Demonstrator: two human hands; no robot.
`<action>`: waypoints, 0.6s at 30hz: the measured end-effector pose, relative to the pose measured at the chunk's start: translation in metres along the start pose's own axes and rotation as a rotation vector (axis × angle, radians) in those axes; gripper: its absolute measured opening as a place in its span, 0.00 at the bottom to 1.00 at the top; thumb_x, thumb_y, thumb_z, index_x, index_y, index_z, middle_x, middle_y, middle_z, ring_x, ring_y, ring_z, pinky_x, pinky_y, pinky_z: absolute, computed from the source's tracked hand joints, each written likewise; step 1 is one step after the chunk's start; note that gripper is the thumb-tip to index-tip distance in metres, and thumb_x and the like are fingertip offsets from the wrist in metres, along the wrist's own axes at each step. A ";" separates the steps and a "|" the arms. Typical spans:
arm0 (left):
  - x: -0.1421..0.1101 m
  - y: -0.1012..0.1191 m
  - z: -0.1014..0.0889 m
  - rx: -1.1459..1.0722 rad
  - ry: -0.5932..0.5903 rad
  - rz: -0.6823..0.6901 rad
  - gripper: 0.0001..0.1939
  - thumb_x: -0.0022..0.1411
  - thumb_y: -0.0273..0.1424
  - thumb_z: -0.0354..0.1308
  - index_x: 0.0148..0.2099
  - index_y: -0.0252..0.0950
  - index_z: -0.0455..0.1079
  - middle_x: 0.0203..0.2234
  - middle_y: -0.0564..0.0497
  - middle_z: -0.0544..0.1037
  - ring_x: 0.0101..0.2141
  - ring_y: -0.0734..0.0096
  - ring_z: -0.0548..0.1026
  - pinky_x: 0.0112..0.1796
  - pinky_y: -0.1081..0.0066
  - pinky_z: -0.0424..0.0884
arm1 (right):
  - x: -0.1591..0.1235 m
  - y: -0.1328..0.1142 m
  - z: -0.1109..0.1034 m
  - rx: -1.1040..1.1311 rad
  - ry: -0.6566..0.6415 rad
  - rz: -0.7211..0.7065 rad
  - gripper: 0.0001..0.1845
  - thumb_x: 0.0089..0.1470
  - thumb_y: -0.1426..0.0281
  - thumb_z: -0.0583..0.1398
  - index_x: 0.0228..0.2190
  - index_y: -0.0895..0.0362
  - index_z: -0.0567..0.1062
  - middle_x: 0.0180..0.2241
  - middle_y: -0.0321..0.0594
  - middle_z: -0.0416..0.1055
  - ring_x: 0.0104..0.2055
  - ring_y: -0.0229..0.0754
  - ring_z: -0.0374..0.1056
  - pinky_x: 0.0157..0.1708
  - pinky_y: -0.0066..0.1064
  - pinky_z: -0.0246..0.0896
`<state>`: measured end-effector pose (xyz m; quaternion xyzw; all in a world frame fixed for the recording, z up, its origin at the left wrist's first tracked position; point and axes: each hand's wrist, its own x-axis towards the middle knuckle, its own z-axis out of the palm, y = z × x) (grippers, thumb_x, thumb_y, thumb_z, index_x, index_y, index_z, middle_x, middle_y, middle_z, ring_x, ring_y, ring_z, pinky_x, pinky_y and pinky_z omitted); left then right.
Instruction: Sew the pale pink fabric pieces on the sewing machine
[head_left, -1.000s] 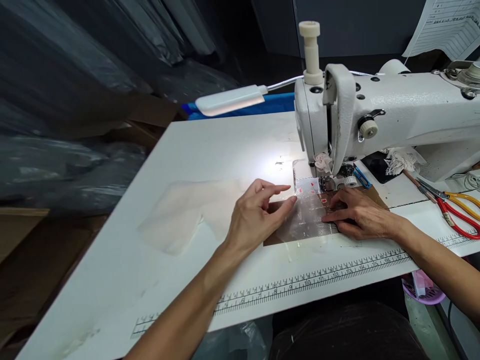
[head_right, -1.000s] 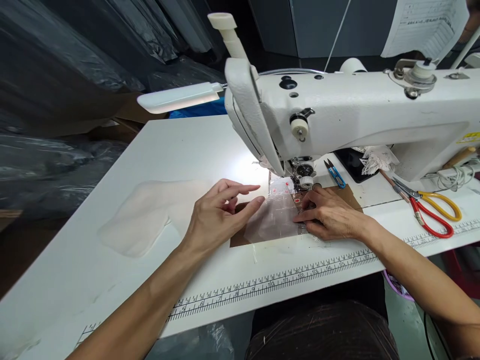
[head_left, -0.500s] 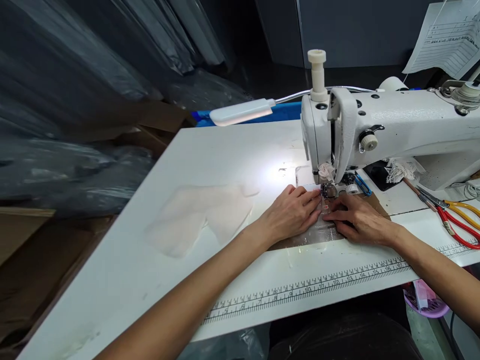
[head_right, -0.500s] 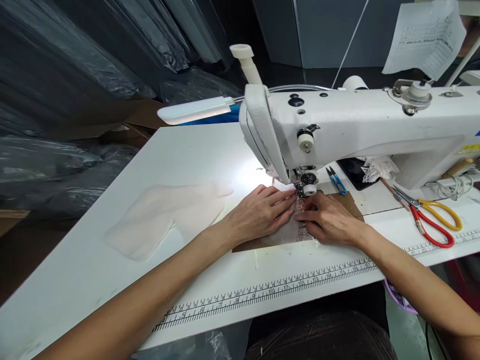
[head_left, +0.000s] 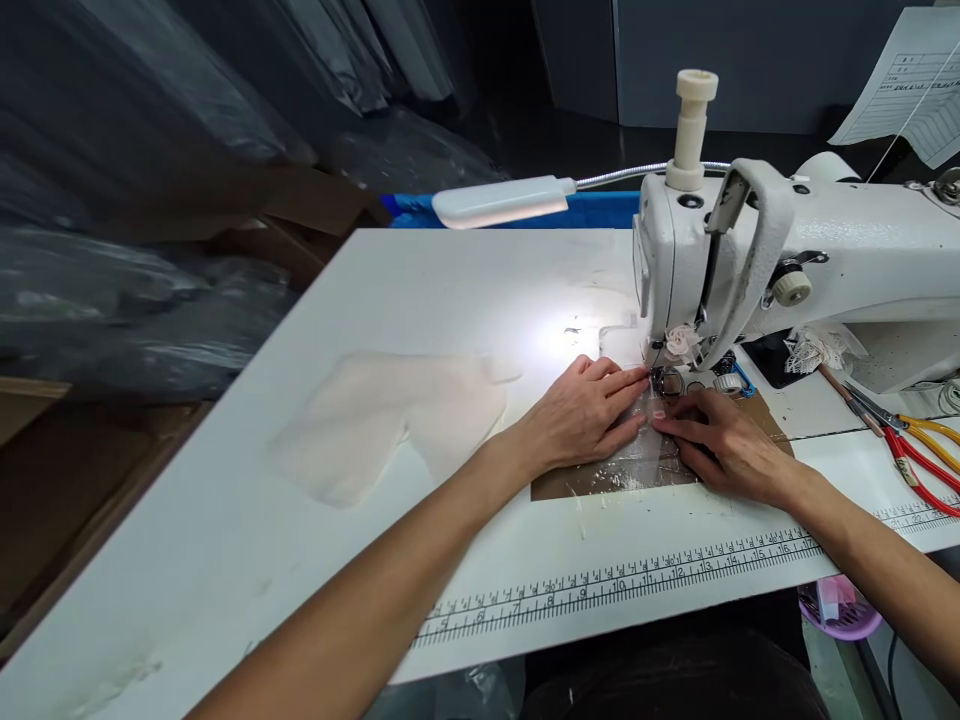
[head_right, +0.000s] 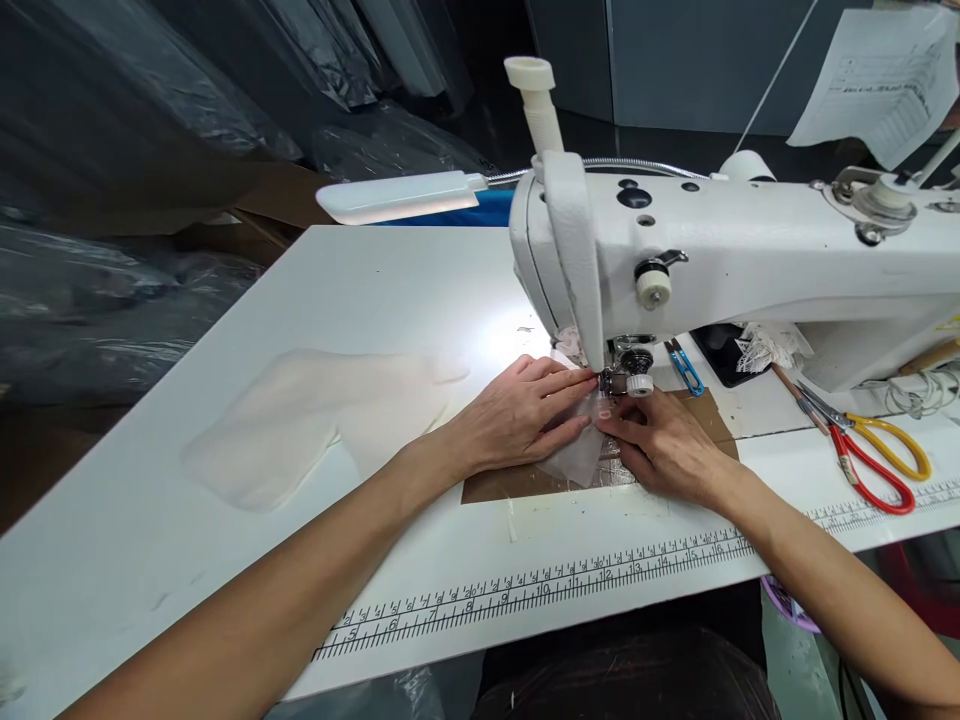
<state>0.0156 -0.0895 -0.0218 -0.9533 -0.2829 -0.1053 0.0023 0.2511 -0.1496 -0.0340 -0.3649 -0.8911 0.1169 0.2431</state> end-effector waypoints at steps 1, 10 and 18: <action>0.000 0.000 0.000 -0.003 0.005 0.005 0.22 0.70 0.38 0.47 0.57 0.32 0.71 0.55 0.39 0.75 0.44 0.53 0.71 0.42 0.57 0.65 | 0.000 0.000 0.000 -0.003 0.001 -0.004 0.18 0.65 0.72 0.52 0.52 0.54 0.75 0.46 0.49 0.68 0.50 0.49 0.66 0.51 0.47 0.71; -0.001 0.002 0.001 -0.066 0.055 -0.010 0.20 0.68 0.37 0.50 0.55 0.34 0.73 0.52 0.39 0.76 0.43 0.53 0.71 0.42 0.55 0.66 | 0.000 -0.001 -0.002 -0.006 -0.015 -0.003 0.18 0.64 0.72 0.52 0.52 0.53 0.75 0.47 0.49 0.68 0.52 0.49 0.65 0.51 0.48 0.70; -0.002 0.002 0.002 0.000 0.046 0.011 0.21 0.68 0.38 0.48 0.56 0.34 0.72 0.53 0.40 0.76 0.42 0.53 0.71 0.40 0.57 0.65 | 0.000 -0.001 -0.001 -0.004 -0.001 0.004 0.18 0.64 0.73 0.52 0.50 0.53 0.75 0.46 0.48 0.68 0.52 0.49 0.65 0.51 0.47 0.71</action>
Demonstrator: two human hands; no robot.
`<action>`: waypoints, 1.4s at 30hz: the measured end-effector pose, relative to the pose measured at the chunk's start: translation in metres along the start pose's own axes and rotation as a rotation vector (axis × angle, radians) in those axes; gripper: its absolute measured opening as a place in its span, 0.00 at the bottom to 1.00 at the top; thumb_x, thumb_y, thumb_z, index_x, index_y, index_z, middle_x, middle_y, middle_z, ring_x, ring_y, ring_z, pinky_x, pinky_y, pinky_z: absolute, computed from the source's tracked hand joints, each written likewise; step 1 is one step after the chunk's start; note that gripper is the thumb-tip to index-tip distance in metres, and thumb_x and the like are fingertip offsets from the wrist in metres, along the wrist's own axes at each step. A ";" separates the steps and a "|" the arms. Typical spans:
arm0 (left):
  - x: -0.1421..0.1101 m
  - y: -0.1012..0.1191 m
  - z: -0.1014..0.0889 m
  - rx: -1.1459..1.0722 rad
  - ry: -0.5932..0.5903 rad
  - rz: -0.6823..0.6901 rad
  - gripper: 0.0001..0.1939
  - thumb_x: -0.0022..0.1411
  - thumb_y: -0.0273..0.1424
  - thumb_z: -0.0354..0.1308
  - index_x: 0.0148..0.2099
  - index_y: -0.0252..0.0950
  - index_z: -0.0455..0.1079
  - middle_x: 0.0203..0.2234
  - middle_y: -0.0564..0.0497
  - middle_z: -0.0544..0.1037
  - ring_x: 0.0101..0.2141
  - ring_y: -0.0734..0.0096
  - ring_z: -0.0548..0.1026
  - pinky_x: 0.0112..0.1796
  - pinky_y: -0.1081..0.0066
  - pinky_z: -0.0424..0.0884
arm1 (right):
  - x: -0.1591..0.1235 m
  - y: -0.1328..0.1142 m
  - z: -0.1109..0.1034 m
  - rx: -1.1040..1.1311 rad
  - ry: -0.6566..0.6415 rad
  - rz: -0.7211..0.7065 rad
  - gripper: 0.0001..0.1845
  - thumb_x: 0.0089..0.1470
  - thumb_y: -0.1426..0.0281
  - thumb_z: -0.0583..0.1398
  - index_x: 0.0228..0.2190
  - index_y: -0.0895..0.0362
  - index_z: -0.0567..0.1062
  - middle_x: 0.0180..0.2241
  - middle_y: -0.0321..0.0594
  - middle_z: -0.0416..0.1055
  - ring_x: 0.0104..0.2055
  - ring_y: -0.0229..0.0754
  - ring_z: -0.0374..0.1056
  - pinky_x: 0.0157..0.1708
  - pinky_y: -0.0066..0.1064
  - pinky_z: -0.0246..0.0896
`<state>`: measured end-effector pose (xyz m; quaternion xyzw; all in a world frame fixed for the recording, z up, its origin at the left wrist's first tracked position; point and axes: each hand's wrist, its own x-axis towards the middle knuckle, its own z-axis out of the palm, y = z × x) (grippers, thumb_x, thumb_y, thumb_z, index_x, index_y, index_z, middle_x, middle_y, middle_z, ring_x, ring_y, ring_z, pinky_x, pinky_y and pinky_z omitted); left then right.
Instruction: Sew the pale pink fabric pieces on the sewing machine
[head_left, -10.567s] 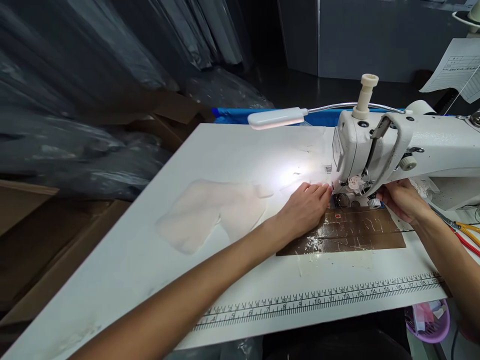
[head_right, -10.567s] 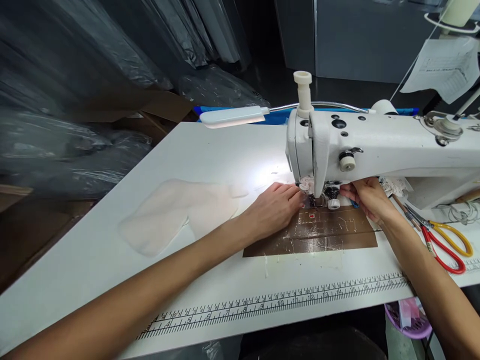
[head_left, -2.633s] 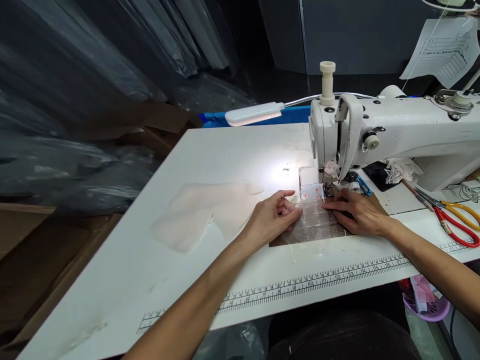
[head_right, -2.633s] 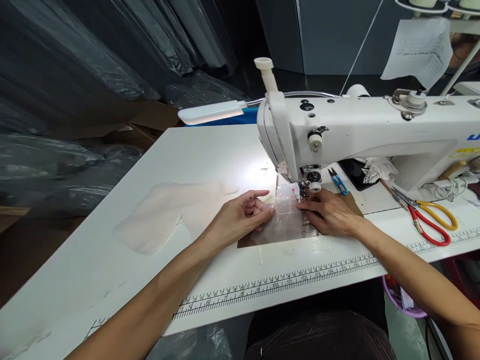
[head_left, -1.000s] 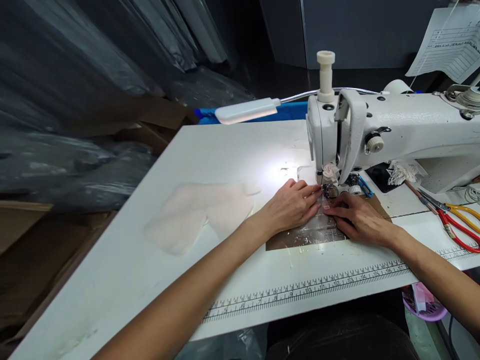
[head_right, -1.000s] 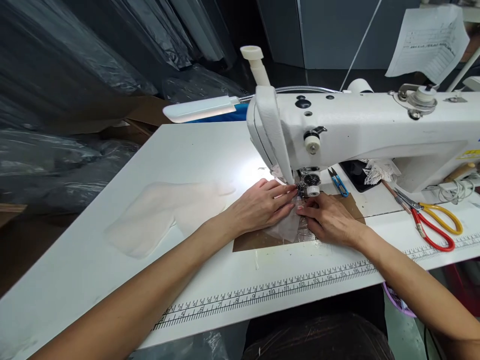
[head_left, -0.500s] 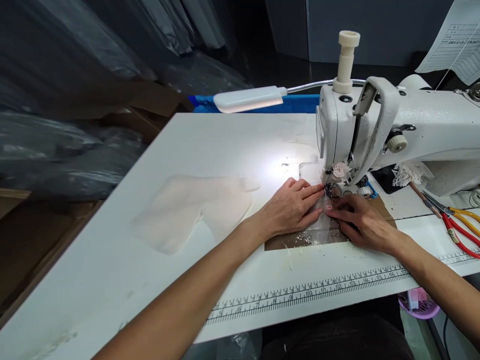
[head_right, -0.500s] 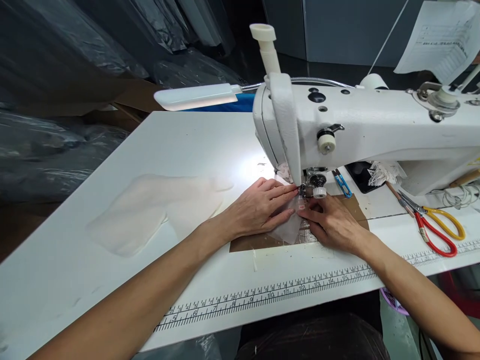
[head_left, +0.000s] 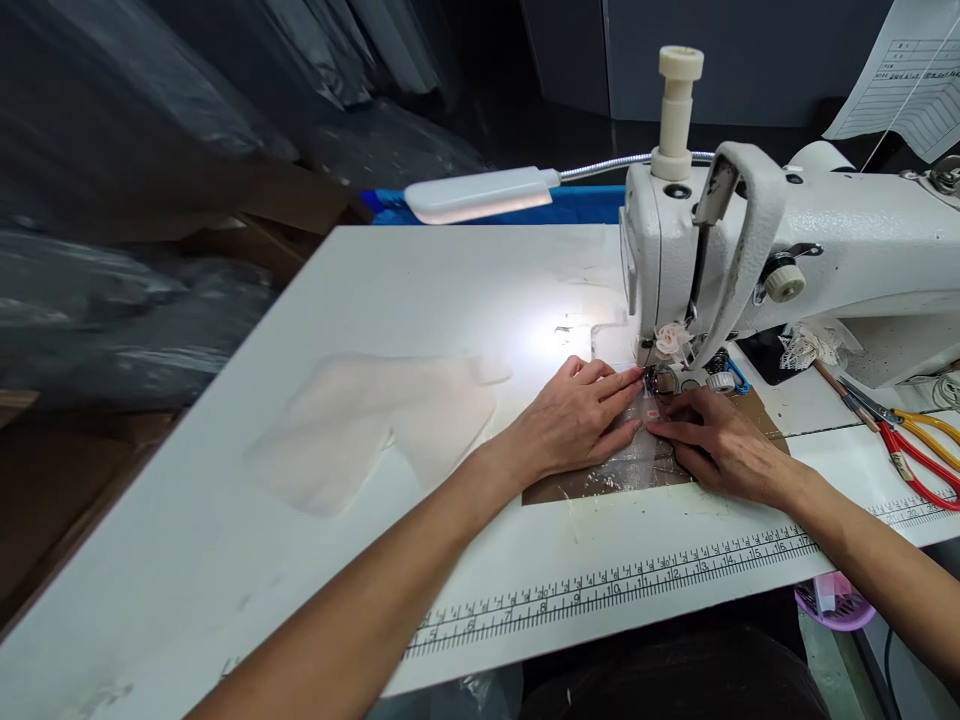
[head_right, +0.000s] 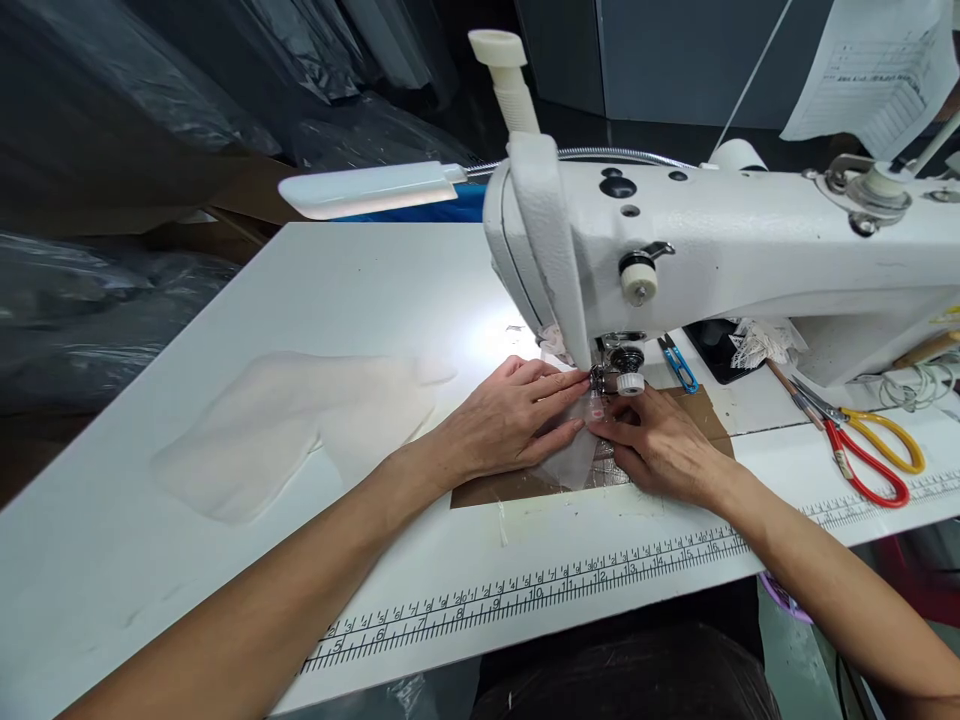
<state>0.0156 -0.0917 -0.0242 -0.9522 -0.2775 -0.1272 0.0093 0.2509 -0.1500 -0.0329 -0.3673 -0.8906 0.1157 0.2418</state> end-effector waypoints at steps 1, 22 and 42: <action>0.000 0.000 0.000 0.012 -0.001 0.004 0.21 0.69 0.37 0.48 0.56 0.33 0.72 0.53 0.40 0.76 0.42 0.53 0.71 0.40 0.57 0.64 | 0.000 0.000 0.000 0.003 0.011 -0.008 0.18 0.64 0.73 0.52 0.50 0.54 0.76 0.46 0.49 0.68 0.51 0.49 0.66 0.50 0.46 0.71; 0.001 0.010 0.007 0.098 0.318 0.164 0.12 0.69 0.30 0.50 0.43 0.30 0.73 0.39 0.42 0.80 0.38 0.62 0.75 0.37 0.62 0.72 | 0.000 0.004 0.005 0.027 0.114 -0.040 0.17 0.61 0.76 0.54 0.46 0.54 0.78 0.43 0.47 0.69 0.47 0.46 0.69 0.47 0.44 0.73; -0.005 0.011 -0.003 -0.048 0.213 0.220 0.14 0.65 0.36 0.54 0.43 0.31 0.75 0.42 0.43 0.80 0.36 0.62 0.76 0.37 0.61 0.77 | -0.002 -0.002 0.004 0.018 0.041 0.040 0.19 0.63 0.74 0.53 0.52 0.56 0.75 0.45 0.49 0.69 0.49 0.48 0.67 0.50 0.47 0.71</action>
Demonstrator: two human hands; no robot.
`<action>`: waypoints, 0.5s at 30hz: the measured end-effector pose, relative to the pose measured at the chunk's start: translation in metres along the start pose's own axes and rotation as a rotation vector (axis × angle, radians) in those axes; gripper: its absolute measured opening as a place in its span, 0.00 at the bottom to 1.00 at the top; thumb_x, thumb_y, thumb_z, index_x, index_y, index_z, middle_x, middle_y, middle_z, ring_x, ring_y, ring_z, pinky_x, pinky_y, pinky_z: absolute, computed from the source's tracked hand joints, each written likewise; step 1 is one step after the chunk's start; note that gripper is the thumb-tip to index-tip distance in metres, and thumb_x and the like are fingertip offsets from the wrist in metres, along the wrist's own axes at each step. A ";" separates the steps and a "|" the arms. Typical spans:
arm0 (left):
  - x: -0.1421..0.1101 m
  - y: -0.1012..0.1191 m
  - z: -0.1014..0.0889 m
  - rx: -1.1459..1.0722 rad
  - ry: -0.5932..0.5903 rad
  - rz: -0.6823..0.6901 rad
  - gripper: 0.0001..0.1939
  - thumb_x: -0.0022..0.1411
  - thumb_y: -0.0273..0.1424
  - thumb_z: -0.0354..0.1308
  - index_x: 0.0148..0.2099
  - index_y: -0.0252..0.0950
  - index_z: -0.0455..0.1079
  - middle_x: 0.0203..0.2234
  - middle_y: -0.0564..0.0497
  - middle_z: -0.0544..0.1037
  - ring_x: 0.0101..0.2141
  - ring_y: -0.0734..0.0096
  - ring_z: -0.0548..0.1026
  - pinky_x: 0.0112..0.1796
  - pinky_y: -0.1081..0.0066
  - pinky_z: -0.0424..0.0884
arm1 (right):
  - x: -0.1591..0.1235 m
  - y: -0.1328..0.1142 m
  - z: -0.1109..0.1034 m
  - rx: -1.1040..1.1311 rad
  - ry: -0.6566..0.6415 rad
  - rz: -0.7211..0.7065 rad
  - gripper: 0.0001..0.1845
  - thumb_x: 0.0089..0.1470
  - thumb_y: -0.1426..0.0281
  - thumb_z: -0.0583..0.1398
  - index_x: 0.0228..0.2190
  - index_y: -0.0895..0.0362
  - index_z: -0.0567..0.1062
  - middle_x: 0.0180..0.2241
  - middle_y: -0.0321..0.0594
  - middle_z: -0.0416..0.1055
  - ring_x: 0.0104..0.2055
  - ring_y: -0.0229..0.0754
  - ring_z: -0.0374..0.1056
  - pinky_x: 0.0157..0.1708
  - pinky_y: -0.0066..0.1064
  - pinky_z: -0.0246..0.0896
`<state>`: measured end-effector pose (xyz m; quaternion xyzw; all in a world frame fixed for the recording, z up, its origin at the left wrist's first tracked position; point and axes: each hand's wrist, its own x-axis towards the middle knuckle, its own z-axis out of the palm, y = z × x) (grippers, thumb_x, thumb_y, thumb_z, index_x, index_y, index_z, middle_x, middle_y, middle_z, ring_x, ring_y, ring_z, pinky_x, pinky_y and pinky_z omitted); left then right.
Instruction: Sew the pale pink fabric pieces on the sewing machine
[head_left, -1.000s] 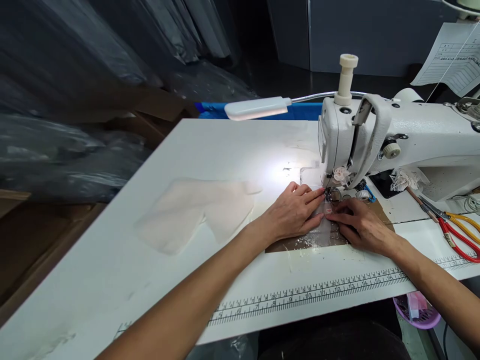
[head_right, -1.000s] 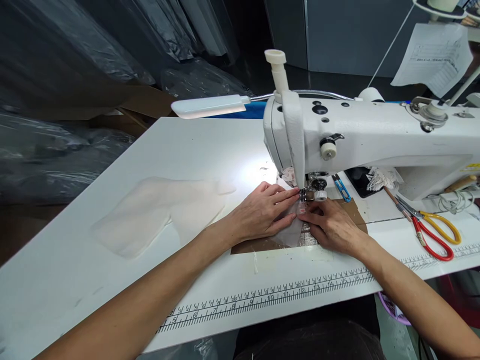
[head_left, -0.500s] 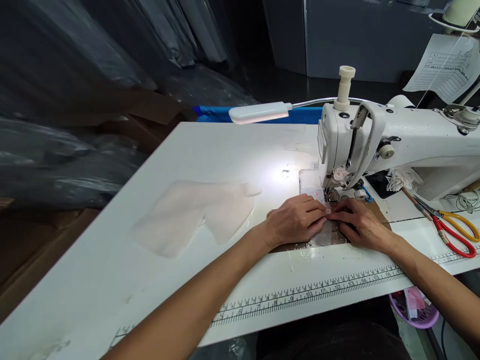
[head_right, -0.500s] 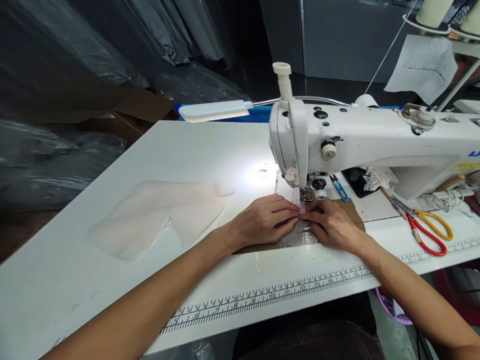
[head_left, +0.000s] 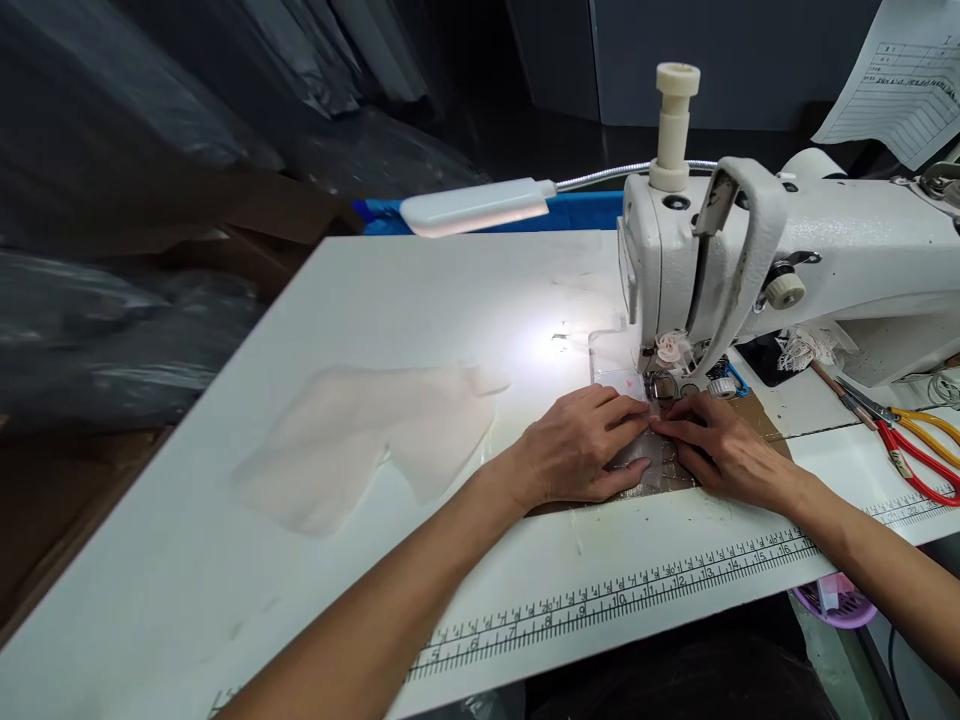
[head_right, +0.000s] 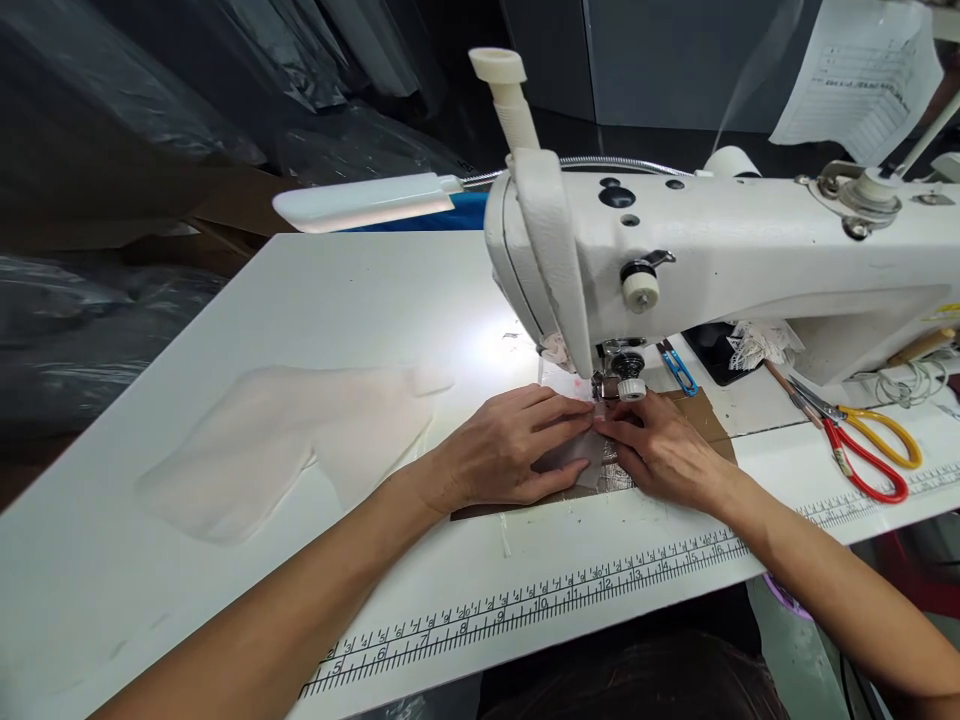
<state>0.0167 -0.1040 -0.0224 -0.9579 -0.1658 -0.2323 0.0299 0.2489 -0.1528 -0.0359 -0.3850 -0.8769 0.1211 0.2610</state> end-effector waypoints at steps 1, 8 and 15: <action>0.000 0.000 0.000 0.010 -0.001 -0.007 0.14 0.65 0.36 0.54 0.43 0.31 0.75 0.42 0.43 0.80 0.36 0.62 0.76 0.37 0.61 0.77 | 0.000 0.000 0.000 -0.001 0.000 -0.001 0.19 0.63 0.75 0.52 0.52 0.56 0.74 0.45 0.49 0.68 0.49 0.48 0.67 0.50 0.47 0.71; 0.001 -0.003 0.003 0.070 0.020 -0.022 0.15 0.68 0.37 0.53 0.43 0.30 0.75 0.41 0.42 0.80 0.37 0.61 0.77 0.36 0.61 0.78 | -0.001 -0.003 0.000 -0.025 0.013 0.003 0.18 0.65 0.74 0.51 0.52 0.57 0.73 0.45 0.50 0.68 0.50 0.49 0.66 0.50 0.46 0.71; 0.004 -0.002 0.006 0.161 0.023 -0.079 0.16 0.70 0.36 0.51 0.43 0.29 0.75 0.43 0.41 0.80 0.35 0.62 0.77 0.36 0.62 0.76 | -0.002 -0.004 0.002 -0.007 0.007 0.027 0.19 0.65 0.73 0.50 0.54 0.57 0.72 0.46 0.52 0.67 0.49 0.49 0.66 0.51 0.46 0.70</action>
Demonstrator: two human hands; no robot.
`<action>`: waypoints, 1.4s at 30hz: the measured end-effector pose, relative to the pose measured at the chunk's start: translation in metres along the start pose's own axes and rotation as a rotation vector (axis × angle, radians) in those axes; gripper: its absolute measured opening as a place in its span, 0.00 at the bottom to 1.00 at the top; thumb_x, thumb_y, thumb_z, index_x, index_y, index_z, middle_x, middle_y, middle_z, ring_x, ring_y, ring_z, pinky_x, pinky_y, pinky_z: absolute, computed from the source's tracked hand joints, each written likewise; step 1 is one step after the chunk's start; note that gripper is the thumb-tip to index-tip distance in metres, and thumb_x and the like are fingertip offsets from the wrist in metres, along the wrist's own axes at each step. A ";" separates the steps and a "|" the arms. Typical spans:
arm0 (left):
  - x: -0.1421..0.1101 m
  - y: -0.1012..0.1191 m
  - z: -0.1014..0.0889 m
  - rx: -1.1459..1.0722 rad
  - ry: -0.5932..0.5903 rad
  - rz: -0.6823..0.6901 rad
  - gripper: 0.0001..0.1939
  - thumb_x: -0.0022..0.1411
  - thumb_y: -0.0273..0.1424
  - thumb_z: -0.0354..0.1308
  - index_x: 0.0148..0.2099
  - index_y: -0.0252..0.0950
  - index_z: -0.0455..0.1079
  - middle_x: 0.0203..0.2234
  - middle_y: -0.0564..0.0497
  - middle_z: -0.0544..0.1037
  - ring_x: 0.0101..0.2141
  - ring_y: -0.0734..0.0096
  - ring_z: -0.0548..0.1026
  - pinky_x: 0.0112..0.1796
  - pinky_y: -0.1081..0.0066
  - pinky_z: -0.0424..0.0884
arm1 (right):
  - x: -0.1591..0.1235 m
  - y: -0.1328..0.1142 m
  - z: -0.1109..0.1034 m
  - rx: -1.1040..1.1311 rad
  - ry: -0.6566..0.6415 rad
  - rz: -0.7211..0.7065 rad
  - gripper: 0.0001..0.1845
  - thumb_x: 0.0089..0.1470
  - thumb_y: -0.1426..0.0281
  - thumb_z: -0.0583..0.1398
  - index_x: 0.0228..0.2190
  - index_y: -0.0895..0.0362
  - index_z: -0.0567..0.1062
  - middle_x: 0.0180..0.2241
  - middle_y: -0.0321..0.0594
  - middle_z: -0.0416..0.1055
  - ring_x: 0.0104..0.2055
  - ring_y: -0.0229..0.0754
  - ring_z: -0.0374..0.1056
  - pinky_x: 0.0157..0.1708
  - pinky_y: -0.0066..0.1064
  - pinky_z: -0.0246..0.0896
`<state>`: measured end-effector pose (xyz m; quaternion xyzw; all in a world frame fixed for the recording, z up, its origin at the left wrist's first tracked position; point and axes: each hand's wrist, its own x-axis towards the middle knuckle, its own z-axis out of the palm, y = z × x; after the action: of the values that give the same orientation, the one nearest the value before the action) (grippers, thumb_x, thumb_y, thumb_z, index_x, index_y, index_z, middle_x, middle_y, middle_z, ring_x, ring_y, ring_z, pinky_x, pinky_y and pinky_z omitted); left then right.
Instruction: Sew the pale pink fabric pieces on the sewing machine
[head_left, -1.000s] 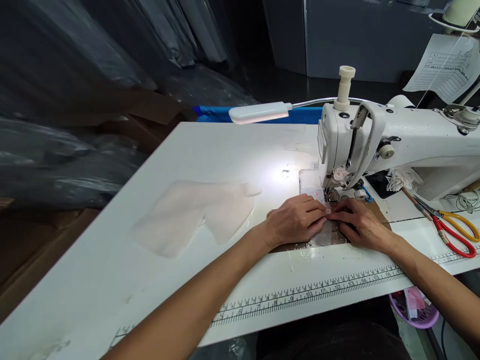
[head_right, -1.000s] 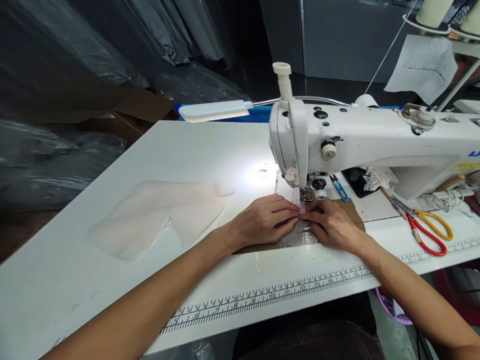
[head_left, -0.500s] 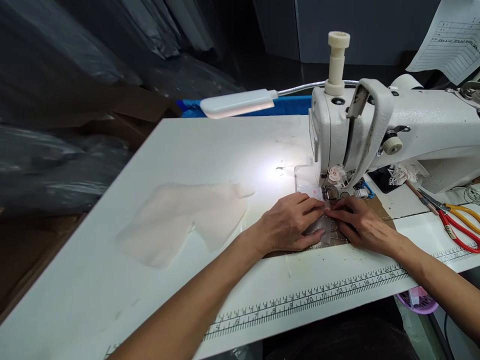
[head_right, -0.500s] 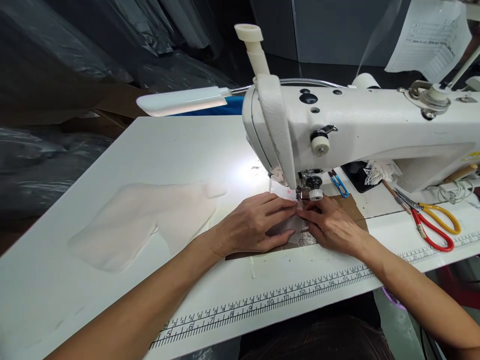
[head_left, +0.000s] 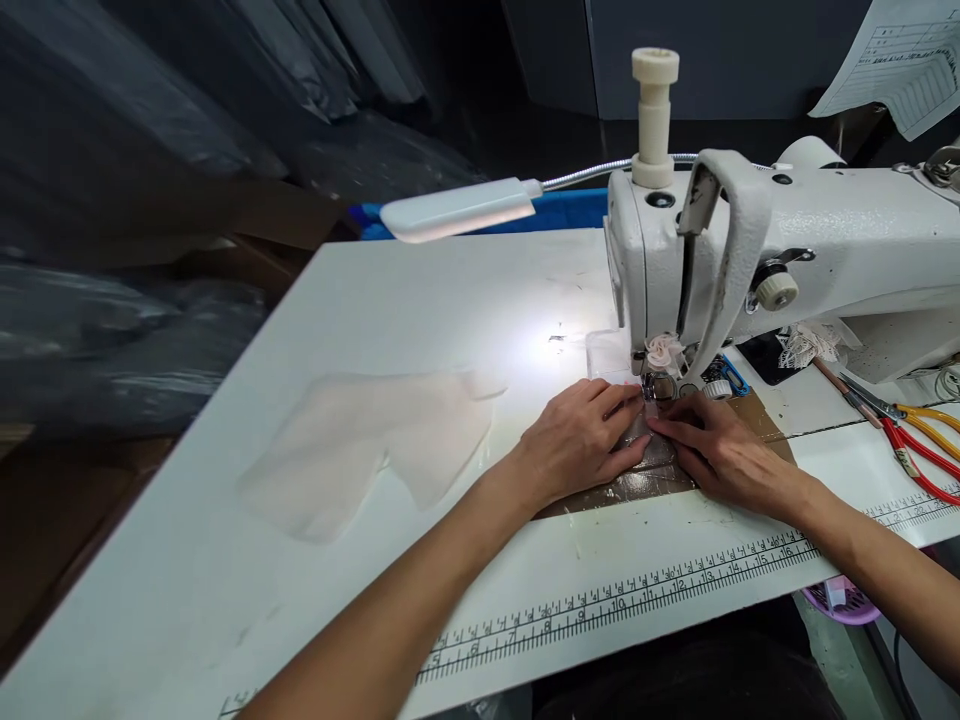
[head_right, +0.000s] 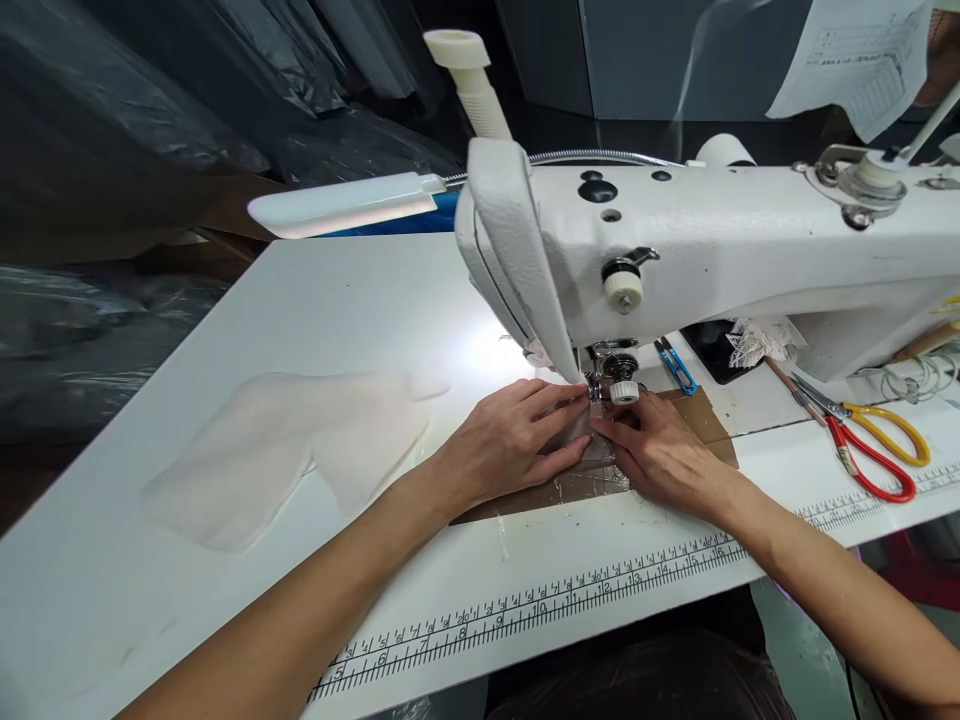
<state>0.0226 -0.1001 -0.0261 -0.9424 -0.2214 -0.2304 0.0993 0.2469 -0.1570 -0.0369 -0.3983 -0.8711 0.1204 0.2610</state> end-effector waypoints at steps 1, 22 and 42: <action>0.000 0.000 0.000 0.014 -0.007 -0.013 0.16 0.70 0.36 0.50 0.43 0.30 0.76 0.44 0.41 0.80 0.35 0.63 0.76 0.36 0.63 0.76 | 0.000 0.001 0.001 0.002 0.001 0.009 0.20 0.66 0.73 0.50 0.55 0.57 0.72 0.46 0.52 0.66 0.49 0.49 0.66 0.51 0.46 0.70; 0.005 -0.012 -0.012 -0.017 0.140 0.049 0.10 0.67 0.30 0.53 0.35 0.33 0.73 0.31 0.47 0.80 0.29 0.67 0.75 0.30 0.67 0.69 | 0.014 0.019 -0.016 0.343 0.122 0.348 0.17 0.57 0.73 0.54 0.43 0.57 0.80 0.40 0.42 0.77 0.42 0.43 0.72 0.45 0.37 0.68; -0.004 0.003 -0.001 -0.444 0.007 -0.047 0.11 0.69 0.32 0.54 0.41 0.37 0.78 0.35 0.48 0.82 0.36 0.70 0.80 0.36 0.68 0.80 | 0.022 0.013 -0.012 0.052 0.015 0.354 0.13 0.58 0.72 0.56 0.40 0.53 0.80 0.37 0.39 0.76 0.36 0.43 0.71 0.34 0.31 0.63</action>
<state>0.0202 -0.1042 -0.0275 -0.9348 -0.1870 -0.2791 -0.1150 0.2495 -0.1323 -0.0247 -0.5395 -0.7819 0.1838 0.2525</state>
